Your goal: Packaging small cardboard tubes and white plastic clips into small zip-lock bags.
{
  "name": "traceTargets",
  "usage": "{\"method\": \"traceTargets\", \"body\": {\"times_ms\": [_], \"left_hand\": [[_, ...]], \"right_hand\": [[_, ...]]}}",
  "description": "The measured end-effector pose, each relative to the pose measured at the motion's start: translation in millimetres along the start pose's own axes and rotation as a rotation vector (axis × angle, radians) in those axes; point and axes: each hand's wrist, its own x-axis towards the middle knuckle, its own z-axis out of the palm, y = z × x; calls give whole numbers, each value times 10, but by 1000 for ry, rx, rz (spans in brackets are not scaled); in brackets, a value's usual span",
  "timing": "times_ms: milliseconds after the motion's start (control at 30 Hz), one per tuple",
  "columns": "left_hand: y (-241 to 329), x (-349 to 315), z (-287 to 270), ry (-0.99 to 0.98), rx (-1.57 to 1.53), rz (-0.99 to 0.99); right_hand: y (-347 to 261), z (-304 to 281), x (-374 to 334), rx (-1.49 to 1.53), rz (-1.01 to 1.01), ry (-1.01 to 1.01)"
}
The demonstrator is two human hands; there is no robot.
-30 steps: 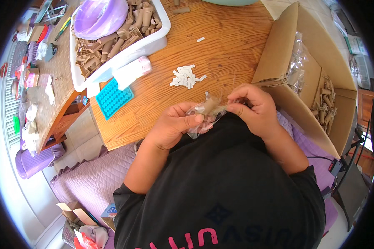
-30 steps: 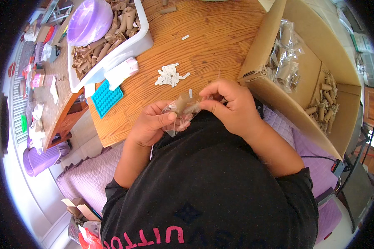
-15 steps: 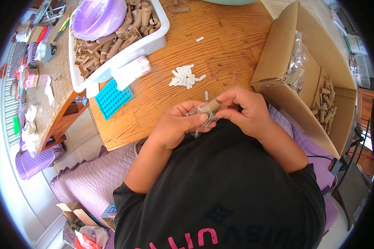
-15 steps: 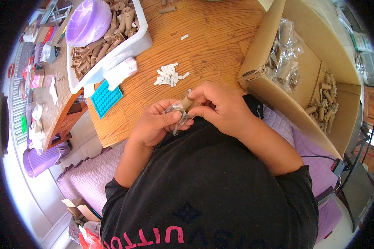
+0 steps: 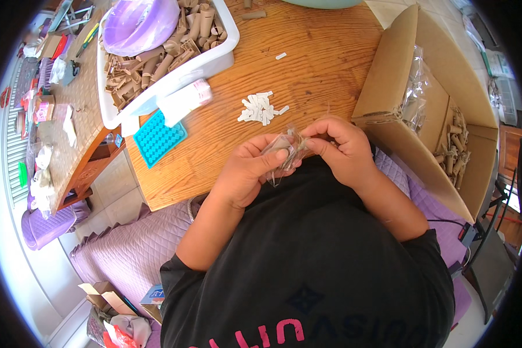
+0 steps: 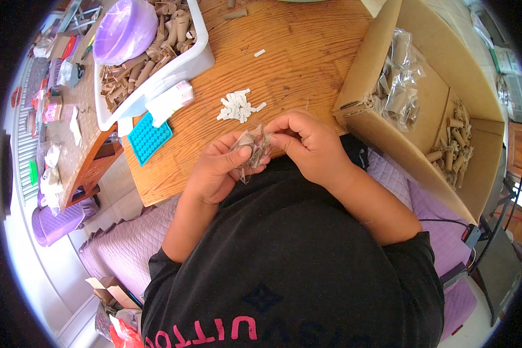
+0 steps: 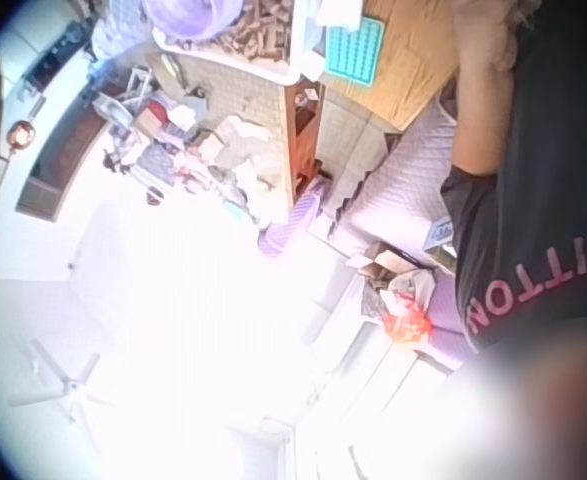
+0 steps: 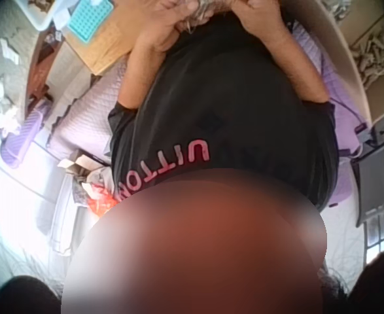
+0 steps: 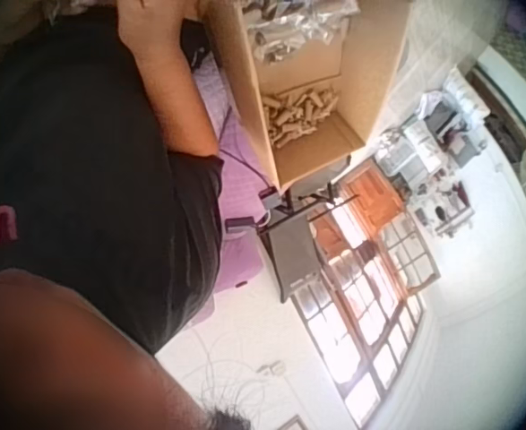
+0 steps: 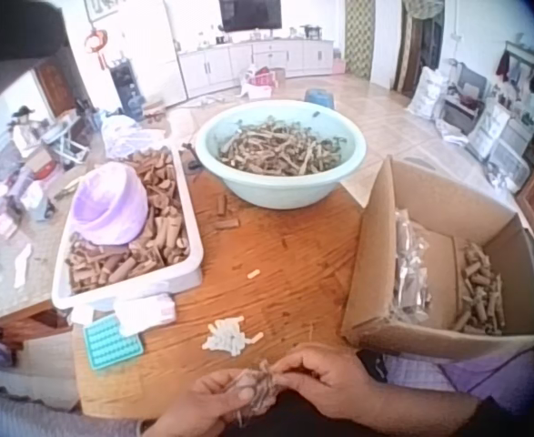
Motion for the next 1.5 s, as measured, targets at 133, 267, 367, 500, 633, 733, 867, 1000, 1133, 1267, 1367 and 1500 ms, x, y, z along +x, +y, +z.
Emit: {"method": "traceTargets", "body": {"times_ms": [133, 267, 367, 500, 633, 733, 867, 1000, 1133, 1267, 1367, 1500], "left_hand": [[-10, 0, -9, -21, 41, 7], [-5, -9, -11, -21, 72, -25], [-25, 1, -32, 11, 3, 7], [-48, 23, -11, 64, 6, 83], [-35, 38, 30, 56, -34, 100], [-44, 42, 16, 62, -2, 73], [-24, 20, 31, 104, -35, 74], [-12, 28, 75, 113, -50, 84], [25, -1, 76, 89, 117, 44], [24, 6, 59, 75, 179, 39], [-38, 57, 52, 105, 62, 102], [-10, 43, 57, 44, 45, 39]], "right_hand": [[-36, 37, 2, -14, 47, -16], [-92, 29, 35, -156, -55, -137], [-125, -18, 77, -364, -200, -153], [-48, 35, 55, -260, -147, -125], [19, 6, 78, -163, -103, -78], [76, -27, 138, -119, -96, -19], [-68, -27, 145, -72, -14, -24], [16, 40, 111, -88, -61, -149], [64, 19, 118, -78, -61, -167], [61, 27, 92, 31, -6, -126], [33, -4, 114, 62, 50, -151], [3, 10, 119, 42, -3, -100]]}}
